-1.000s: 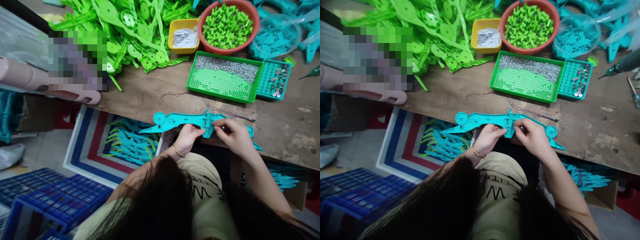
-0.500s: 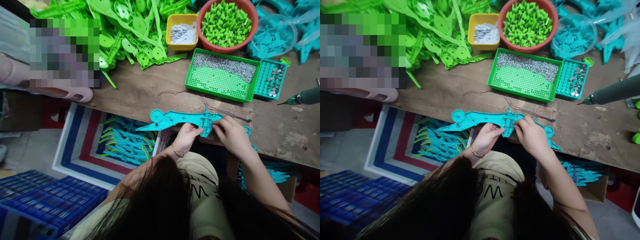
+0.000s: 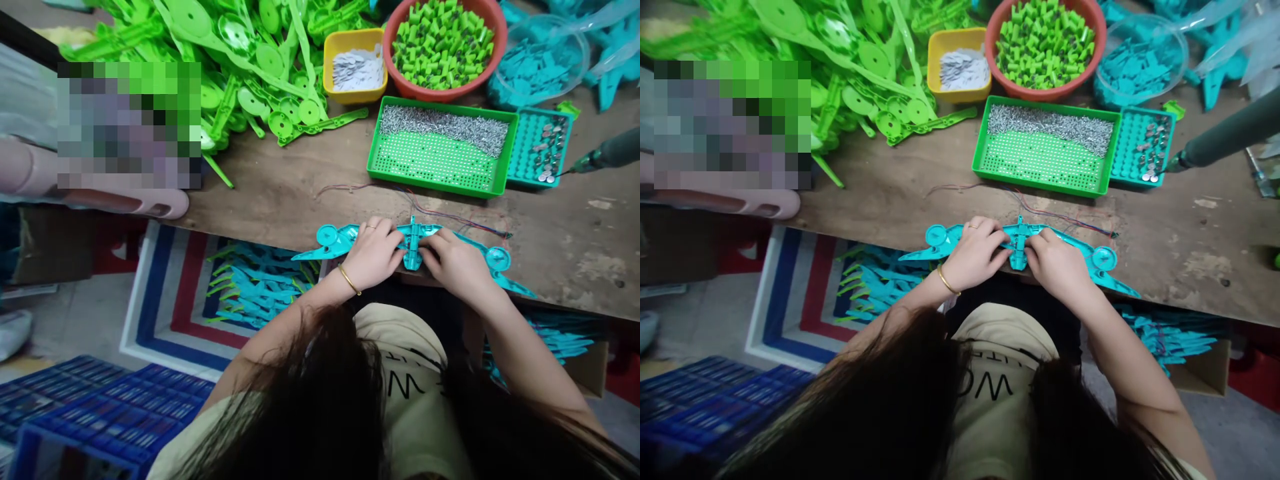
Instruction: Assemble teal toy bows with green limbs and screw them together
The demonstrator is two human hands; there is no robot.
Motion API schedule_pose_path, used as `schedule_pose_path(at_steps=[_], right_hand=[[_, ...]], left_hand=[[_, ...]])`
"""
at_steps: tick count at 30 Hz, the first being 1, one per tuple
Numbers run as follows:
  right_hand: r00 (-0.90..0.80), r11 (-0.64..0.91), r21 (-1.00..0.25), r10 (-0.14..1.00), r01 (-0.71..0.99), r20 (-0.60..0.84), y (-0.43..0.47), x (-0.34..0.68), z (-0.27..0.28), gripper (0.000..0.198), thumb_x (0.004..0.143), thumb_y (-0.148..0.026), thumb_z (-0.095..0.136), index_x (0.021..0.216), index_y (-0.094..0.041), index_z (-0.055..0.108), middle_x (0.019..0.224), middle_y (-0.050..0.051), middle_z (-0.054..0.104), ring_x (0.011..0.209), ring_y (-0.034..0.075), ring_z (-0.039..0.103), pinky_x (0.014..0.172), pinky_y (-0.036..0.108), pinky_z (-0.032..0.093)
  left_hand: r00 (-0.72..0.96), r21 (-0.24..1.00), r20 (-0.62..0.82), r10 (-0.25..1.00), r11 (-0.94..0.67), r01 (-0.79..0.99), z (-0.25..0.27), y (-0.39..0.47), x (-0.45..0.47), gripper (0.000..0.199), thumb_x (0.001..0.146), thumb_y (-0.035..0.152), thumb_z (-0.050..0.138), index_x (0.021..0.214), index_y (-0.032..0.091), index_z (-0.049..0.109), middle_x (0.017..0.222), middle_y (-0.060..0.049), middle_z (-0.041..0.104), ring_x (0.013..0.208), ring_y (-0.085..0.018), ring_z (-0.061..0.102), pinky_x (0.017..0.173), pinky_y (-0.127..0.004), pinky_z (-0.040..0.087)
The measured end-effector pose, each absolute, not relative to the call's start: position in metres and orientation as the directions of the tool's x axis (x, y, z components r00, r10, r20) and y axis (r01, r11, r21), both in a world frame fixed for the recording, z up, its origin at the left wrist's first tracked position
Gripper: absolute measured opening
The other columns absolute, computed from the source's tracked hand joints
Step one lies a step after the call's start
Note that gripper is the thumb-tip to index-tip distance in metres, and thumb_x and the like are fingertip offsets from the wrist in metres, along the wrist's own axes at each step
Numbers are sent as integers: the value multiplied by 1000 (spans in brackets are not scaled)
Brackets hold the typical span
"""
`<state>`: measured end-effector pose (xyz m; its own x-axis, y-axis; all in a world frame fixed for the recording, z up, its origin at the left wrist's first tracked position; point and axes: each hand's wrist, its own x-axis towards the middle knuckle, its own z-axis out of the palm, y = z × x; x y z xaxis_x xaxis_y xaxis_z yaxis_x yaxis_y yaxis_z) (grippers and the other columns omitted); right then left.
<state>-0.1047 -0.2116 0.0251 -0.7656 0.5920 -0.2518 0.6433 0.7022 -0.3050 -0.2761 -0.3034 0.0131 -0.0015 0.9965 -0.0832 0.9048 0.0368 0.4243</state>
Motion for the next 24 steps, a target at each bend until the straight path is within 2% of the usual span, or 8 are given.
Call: schedule_pose_path(at_steps=[4,7,11,14,17,19,22,24], right_hand=[[-766,666,-383,593,640,-249,-209,-101,22,24,93,-30,49,108,-19,64,101,9,66,89,23,64,67,31,43],[-782,629,-491,587,603,-209,-205,-97,18,22,92,-29,51,108,-19,64,104,9,68,94,24,65,74,33,47],[-797,582,-600,580,549,-167,-200,-91,14,22,92,-28,53,107,-19,65,103,9,71,93,23,66,78,35,50],[-817,605,-605,560,517,-138,-198,-88,13,22,93,-28,51,103,-19,68,103,9,70,93,22,65,81,35,50],[-835,663,-544,533,514,-139,-200,-87,16,26,95,-27,47,108,-20,69,105,10,68,92,21,65,77,32,49],[-847,721,-457,502,520,-172,-205,-87,20,29,95,-25,46,113,-21,69,104,9,67,88,20,64,69,30,45],[-851,826,-227,463,516,-248,-214,-90,27,32,93,-22,46,117,-22,67,99,10,66,78,19,60,57,29,33],[-853,873,-82,444,481,-273,-220,-92,31,35,91,-18,45,119,-20,66,96,11,65,77,21,57,54,31,26]], left_hand=[[100,406,-172,980,-22,914,16,-292,-283,19,92,32,58,98,15,62,104,-11,59,104,-28,49,85,-39,39],[171,475,-156,973,-78,876,14,-291,-294,12,93,27,56,95,16,60,98,-9,61,99,-26,51,85,-36,39],[72,548,-28,997,-45,835,5,-300,-308,15,97,21,46,96,16,60,93,-8,63,92,-22,52,86,-35,40],[0,560,61,998,-34,828,-4,-311,-312,20,98,21,43,96,17,62,93,-8,65,90,-22,53,86,-36,41],[-53,592,88,995,-10,806,-11,-318,-310,22,98,22,42,95,18,63,93,-8,65,90,-21,54,85,-35,42],[-79,610,87,993,10,792,-12,-318,-309,21,97,21,41,95,18,62,94,-8,65,91,-21,54,85,-36,42],[-89,627,82,993,19,779,-12,-317,-307,20,97,21,41,93,18,60,92,-8,65,90,-21,54,86,-36,41],[-105,634,88,991,26,773,-12,-316,-307,20,97,21,41,91,18,60,91,-8,64,89,-21,54,85,-35,41]])
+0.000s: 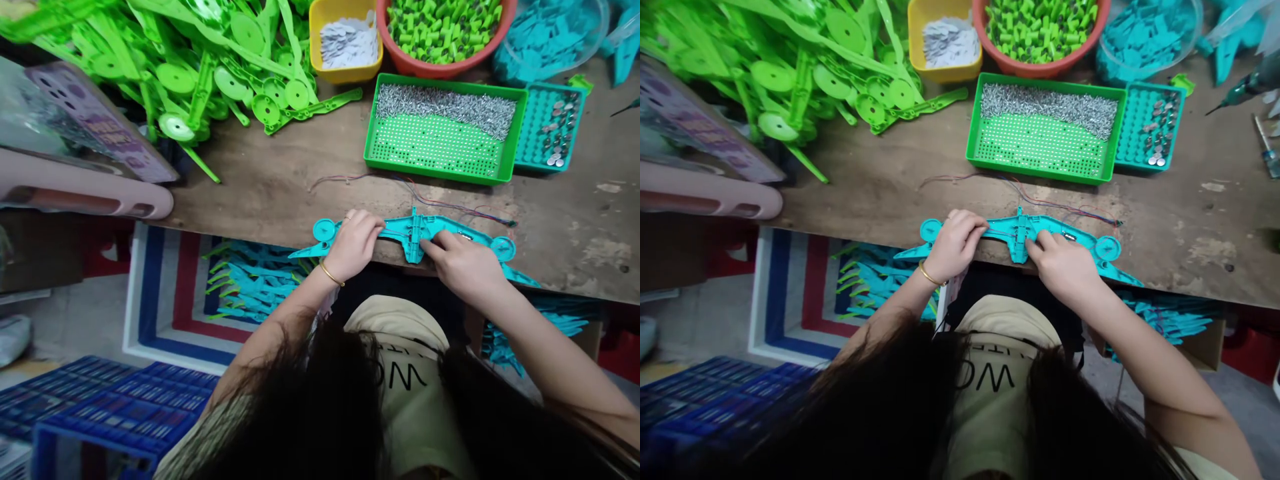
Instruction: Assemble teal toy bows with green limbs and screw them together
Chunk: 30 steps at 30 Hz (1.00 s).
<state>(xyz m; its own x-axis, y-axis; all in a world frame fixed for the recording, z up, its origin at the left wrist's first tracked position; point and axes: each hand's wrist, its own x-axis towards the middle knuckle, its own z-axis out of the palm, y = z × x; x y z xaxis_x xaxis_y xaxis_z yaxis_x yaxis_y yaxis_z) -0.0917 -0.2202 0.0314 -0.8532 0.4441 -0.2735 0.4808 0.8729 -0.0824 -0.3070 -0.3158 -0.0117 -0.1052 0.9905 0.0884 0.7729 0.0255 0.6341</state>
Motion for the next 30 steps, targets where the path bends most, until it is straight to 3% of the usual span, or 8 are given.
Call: schedule_pose_path(at_steps=[7,14,18,20,22,24,26,30], right_hand=[[-882,900,-41,416,435,-224,-204,-90,42,36,90,-17,46,121,-17,64,92,11,65,76,22,53,60,34,27],[-883,893,38,448,448,-137,-185,-94,49,23,89,-17,45,94,-17,67,88,10,63,86,25,54,80,39,36],[-709,708,75,686,702,164,-178,-87,47,24,93,-25,46,101,-19,68,115,15,62,106,31,53,94,51,35],[-494,516,-46,840,856,225,-174,-77,43,38,90,-44,57,116,-17,64,116,20,60,107,36,54,86,52,40],[-348,355,-312,934,881,82,-173,-67,36,64,77,-57,69,124,-16,59,98,19,64,90,32,61,74,47,45],[-361,241,-619,929,748,-74,-178,-56,27,68,72,-58,74,126,-20,54,89,12,65,77,26,63,69,41,50],[-433,239,-783,901,575,-42,-187,-47,17,62,79,-51,70,132,-27,47,103,10,65,88,25,66,78,42,54],[-483,494,-606,853,623,199,-199,-32,0,69,84,-40,67,144,-26,36,129,14,58,121,30,57,104,53,43]], left_hand=[[-142,676,68,988,59,734,-10,-315,-310,18,97,21,41,88,19,56,91,-8,63,89,-21,54,85,-35,42],[-263,806,27,964,135,576,-7,-319,-315,14,97,26,42,89,20,53,90,-5,63,87,-17,56,80,-30,43],[-313,876,-24,950,171,452,-8,-321,-318,15,97,30,43,90,21,53,84,-1,61,79,-14,56,74,-26,43],[-310,877,-22,951,167,451,-9,-321,-319,15,96,30,44,90,21,54,85,-2,62,81,-14,57,76,-26,43],[-309,873,-13,951,162,461,-9,-321,-319,15,96,30,45,90,20,54,87,-2,63,85,-15,58,78,-27,43],[-313,872,-9,950,161,462,-11,-321,-318,15,96,29,44,90,20,55,88,-3,63,86,-15,58,79,-28,44],[-318,875,-7,948,160,457,-11,-320,-315,15,96,28,45,89,20,55,88,-3,63,86,-15,58,80,-28,44],[-351,926,-17,936,147,349,-6,-322,-318,16,97,32,47,90,20,55,82,0,61,78,-13,59,74,-28,48]])
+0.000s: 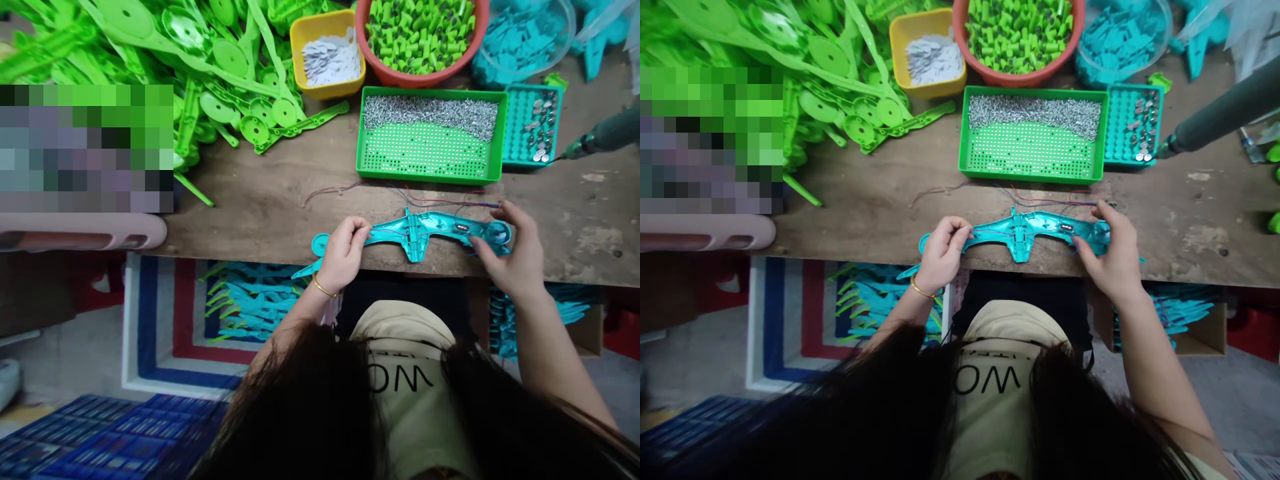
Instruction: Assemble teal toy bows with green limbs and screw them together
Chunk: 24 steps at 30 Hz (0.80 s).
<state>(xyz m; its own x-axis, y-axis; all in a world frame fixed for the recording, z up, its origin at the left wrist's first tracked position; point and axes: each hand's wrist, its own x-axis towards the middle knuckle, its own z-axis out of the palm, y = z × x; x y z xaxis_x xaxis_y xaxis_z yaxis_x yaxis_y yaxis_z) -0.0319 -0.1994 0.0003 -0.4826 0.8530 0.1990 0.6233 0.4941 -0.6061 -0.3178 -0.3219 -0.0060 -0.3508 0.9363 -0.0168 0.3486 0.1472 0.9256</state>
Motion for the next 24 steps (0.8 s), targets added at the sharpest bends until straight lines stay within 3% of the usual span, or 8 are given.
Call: schedule_pose_path(at_steps=[2,4,6,8,13,19,21,24], right_hand=[[-505,521,-527,842,671,189,-199,-25,-5,78,81,-41,70,147,-21,33,127,16,60,121,31,57,105,54,43],[-508,496,-517,851,698,131,-196,-20,-8,82,80,-44,71,148,-20,32,124,15,63,117,31,60,102,52,46],[-501,473,-498,861,727,86,-193,-18,-9,79,80,-47,71,146,-19,37,121,14,66,114,31,61,99,50,47],[-509,482,-471,857,739,77,-191,-18,-9,70,81,-47,69,141,-19,45,121,14,66,114,31,61,99,49,48],[-534,570,-456,816,684,220,-180,-14,-6,30,90,-31,56,118,-21,65,115,11,68,111,27,62,96,45,50],[-441,608,-464,791,644,424,-177,-42,23,18,88,-19,57,100,-20,70,98,11,69,96,22,65,86,38,52],[-569,702,-514,707,492,420,-191,-86,33,20,88,-16,55,103,-20,67,98,8,70,93,20,66,84,36,53],[-811,790,-594,443,152,381,-225,-173,40,30,91,-19,52,119,-17,60,113,11,69,105,22,64,91,40,52]], left_hand=[[-450,950,7,893,135,281,2,-328,-332,18,97,37,49,91,21,55,78,1,59,69,-11,59,68,-27,50],[-626,943,111,772,117,312,10,-338,-358,21,95,42,53,92,21,56,78,2,58,65,-11,59,63,-28,51],[-768,895,278,577,134,425,14,-352,-391,22,93,45,58,91,23,58,78,1,59,65,-11,60,61,-30,51],[-804,859,269,530,245,449,12,-367,-421,20,91,46,60,88,26,61,78,0,61,67,-14,62,65,-35,53],[-773,812,141,619,375,448,-5,-393,-450,15,87,45,65,86,30,66,76,-2,65,72,-20,65,71,-43,54],[-759,861,143,635,299,412,-12,-404,-449,17,83,41,70,84,24,68,72,3,65,66,-15,63,65,-33,53],[-735,853,139,664,296,429,-6,-405,-444,19,82,40,70,84,21,68,72,3,66,66,-13,63,64,-30,53],[-662,825,142,736,282,490,17,-404,-429,15,88,34,64,89,19,67,82,0,67,77,-13,64,73,-29,53]])
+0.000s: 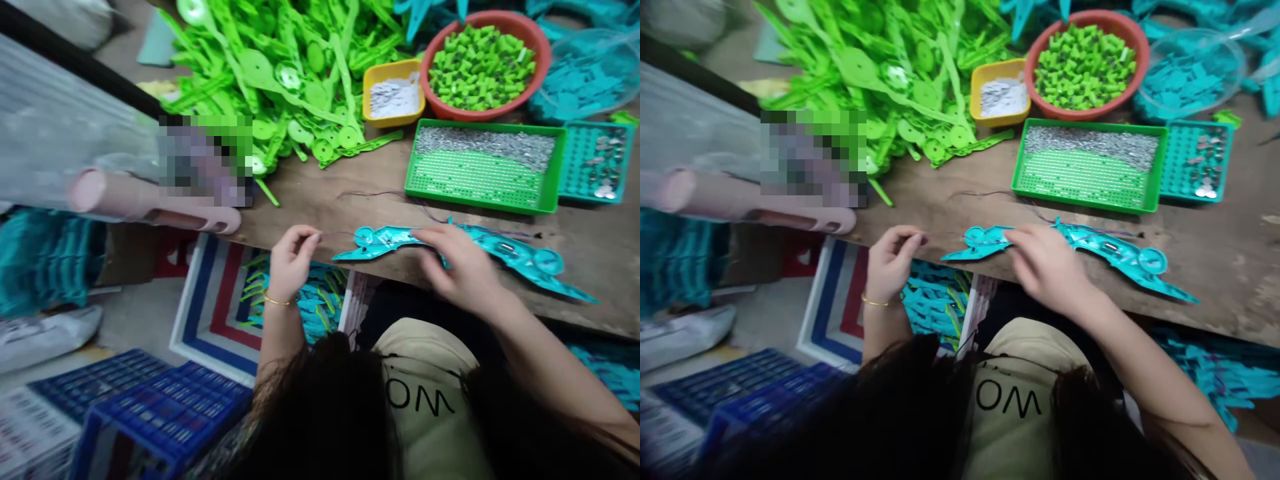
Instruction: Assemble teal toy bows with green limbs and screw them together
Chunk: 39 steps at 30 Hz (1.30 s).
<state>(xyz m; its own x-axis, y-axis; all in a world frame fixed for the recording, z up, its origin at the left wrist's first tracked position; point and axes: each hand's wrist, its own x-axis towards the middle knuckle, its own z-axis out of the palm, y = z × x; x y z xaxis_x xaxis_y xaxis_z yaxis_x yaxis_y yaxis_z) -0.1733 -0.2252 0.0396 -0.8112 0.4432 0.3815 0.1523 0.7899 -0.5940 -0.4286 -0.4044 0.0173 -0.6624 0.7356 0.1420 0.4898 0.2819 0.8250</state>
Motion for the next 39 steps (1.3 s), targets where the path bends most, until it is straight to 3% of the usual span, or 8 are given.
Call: schedule_pose_path(at_steps=[4,9,12,16,23,30,34,39], right_hand=[[-908,638,-770,330,13,259,-268,-265,39,37,93,-30,52,124,-11,58,119,15,67,110,26,62,96,44,48],[-805,290,-946,591,146,57,-256,-267,25,27,97,-38,44,98,-20,65,86,3,70,79,16,64,73,29,48],[-737,418,-870,669,260,102,-233,-241,10,25,96,-38,46,91,-20,63,90,6,68,87,19,62,80,33,47],[-820,576,-755,565,315,89,-224,-215,-10,23,98,-34,43,92,-19,60,98,8,68,95,22,61,86,37,47],[-833,711,-608,535,354,140,-225,-176,-25,15,97,-29,48,102,-20,59,102,7,68,97,22,61,88,37,48],[-833,751,-544,529,374,159,-221,-167,-25,15,96,-28,49,102,-20,59,100,7,68,95,22,62,86,38,49],[-829,750,-538,537,386,154,-222,-169,-25,15,95,-28,49,101,-20,60,100,8,69,93,24,62,85,39,50],[-831,759,-528,531,381,165,-224,-168,-25,15,95,-28,49,102,-19,60,101,8,68,94,23,62,84,38,50]], left_hand=[[-502,754,276,820,140,642,51,-399,-412,11,93,26,58,87,19,63,91,-2,63,91,-14,60,83,-28,50],[-412,738,255,875,100,667,44,-361,-443,27,89,30,62,114,20,59,110,-6,63,97,-17,62,87,-32,53],[-359,502,203,911,218,837,17,-313,-481,27,87,19,56,114,20,61,121,-10,62,118,-25,55,104,-44,44],[-366,280,213,906,302,911,-1,-261,-519,41,82,5,46,118,17,60,135,-13,55,129,-29,46,110,-48,37],[-457,143,351,817,435,889,45,-229,-562,39,85,5,40,115,16,62,131,-14,56,127,-31,47,107,-50,37],[-189,103,-28,981,191,976,35,-233,-554,28,82,20,59,108,13,66,116,-14,61,113,-30,55,101,-45,44],[-212,57,-21,977,213,975,9,-245,-538,42,77,21,65,118,12,60,124,-17,54,116,-32,51,100,-45,44],[-304,7,38,952,304,953,10,-257,-552,32,79,7,50,108,14,62,117,-19,55,114,-33,52,95,-47,46]])
